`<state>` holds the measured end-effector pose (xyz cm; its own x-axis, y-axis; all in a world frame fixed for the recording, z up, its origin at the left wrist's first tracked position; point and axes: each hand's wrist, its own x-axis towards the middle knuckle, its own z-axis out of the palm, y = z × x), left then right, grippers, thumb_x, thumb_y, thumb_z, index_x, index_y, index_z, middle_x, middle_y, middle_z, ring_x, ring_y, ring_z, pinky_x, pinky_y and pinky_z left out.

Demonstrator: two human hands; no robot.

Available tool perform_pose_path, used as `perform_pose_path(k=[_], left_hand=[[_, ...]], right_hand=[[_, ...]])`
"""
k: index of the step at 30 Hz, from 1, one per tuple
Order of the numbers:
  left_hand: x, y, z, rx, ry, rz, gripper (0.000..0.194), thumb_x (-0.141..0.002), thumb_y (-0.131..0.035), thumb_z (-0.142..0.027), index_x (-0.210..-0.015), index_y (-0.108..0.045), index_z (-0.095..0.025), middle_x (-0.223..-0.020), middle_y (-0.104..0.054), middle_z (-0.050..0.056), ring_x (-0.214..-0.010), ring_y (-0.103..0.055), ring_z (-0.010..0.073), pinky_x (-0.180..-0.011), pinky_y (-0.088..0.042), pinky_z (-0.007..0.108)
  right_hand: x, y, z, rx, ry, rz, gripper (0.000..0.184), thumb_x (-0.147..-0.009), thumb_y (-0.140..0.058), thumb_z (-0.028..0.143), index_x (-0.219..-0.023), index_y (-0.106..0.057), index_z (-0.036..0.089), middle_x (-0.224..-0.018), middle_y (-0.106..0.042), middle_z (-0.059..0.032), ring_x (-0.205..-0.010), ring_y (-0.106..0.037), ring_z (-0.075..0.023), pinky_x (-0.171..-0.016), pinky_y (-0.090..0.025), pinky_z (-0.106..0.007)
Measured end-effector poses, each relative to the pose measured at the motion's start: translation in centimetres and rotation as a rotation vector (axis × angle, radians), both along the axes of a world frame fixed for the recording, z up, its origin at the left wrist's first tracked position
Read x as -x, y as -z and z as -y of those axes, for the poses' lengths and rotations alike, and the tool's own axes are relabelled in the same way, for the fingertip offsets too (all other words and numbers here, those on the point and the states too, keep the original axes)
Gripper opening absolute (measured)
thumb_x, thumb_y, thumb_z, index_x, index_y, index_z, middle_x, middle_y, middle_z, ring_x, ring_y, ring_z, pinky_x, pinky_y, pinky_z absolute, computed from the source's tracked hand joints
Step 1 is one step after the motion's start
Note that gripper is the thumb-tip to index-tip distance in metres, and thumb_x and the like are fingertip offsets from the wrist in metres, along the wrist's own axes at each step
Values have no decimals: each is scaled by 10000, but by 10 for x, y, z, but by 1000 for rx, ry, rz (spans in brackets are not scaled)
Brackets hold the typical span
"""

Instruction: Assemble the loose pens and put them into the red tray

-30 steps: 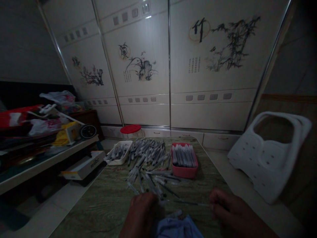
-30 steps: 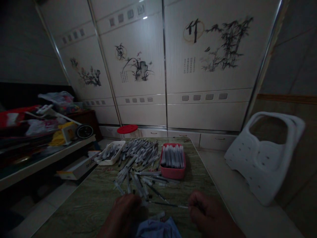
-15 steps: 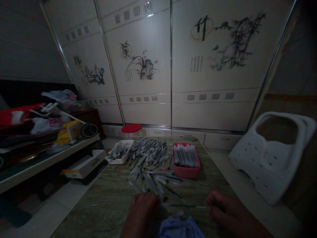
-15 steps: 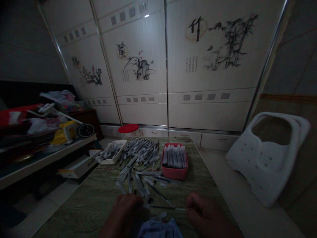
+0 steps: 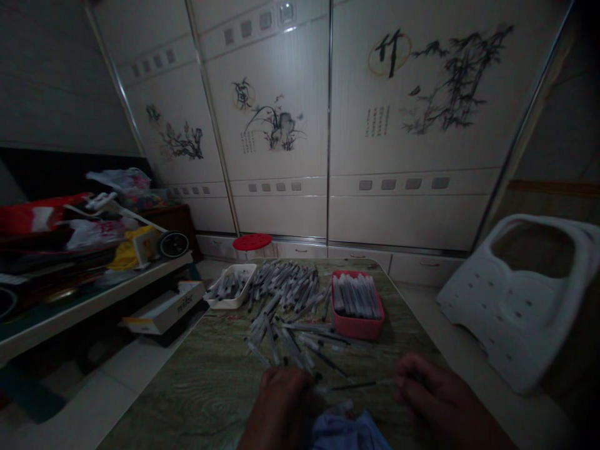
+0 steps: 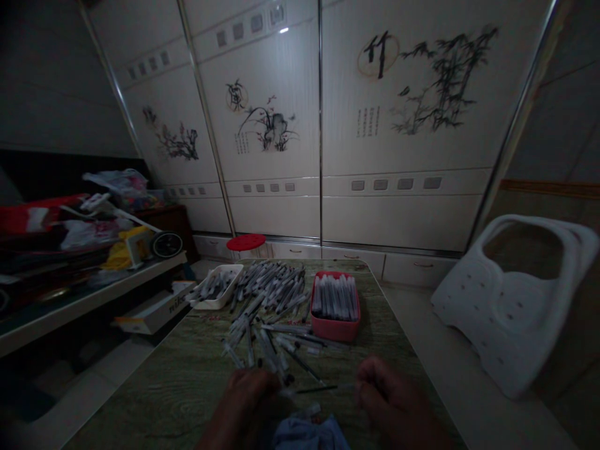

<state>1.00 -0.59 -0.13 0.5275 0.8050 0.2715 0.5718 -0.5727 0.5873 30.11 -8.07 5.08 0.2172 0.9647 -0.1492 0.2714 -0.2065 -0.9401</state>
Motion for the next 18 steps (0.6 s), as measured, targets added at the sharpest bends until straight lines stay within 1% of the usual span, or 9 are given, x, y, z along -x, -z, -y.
perform_pose_path(k=[3,5,8,11,14,16,18], left_hand=[[-1,4,-1,27,12,65,187,-1000,-486,-173,-1001,-657,-251,-962,-738,70,-904,-646,232,-853,-473,356],[-1,5,-1,63,29,98,164,-1010,-495,-203,-1023,-651,-255,-989,-738,75,-909,-649,225,-843,-487,343],[-1,6,0,113,59,143,147,-1017,-500,-228,-1076,-632,-254,-1050,-734,90,-942,-655,223,-849,-500,339],[-1,7,1,169,77,165,142,-1031,-486,-237,-1067,-622,-250,-1052,-725,86,-941,-653,213,-848,-501,331],[-2,10,0,194,55,178,154,-1050,-457,-249,-1060,-610,-247,-1036,-715,80,-925,-645,204,-841,-496,322],[-4,9,0,202,62,181,166,-1051,-438,-245,-1081,-602,-243,-1037,-710,83,-932,-647,206,-848,-495,324],[-5,7,-1,217,85,188,181,-1051,-421,-245,-1090,-597,-238,-1027,-708,82,-930,-649,207,-844,-492,321]], right_hand=[[-1,-2,-3,-33,55,38,184,-860,-585,436,-812,-598,259,-698,-664,18,-611,-606,-169,-565,-453,-263],[-2,1,-6,-42,80,64,199,-868,-579,452,-840,-611,257,-720,-695,7,-635,-631,-181,-574,-464,-271],[0,4,-6,-51,126,112,214,-902,-576,466,-874,-622,258,-734,-706,2,-659,-646,-190,-574,-465,-275],[6,2,-5,-83,189,167,213,-926,-571,463,-867,-624,265,-693,-661,18,-635,-624,-187,-572,-463,-275],[17,-1,-6,-118,165,245,220,-922,-585,464,-836,-637,268,-646,-607,35,-603,-597,-183,-567,-460,-273],[28,0,-9,-143,121,291,234,-924,-583,467,-834,-661,266,-658,-620,29,-621,-617,-190,-580,-469,-273],[43,5,-13,-157,65,335,247,-933,-578,460,-830,-686,264,-681,-664,13,-652,-655,-202,-595,-482,-273]])
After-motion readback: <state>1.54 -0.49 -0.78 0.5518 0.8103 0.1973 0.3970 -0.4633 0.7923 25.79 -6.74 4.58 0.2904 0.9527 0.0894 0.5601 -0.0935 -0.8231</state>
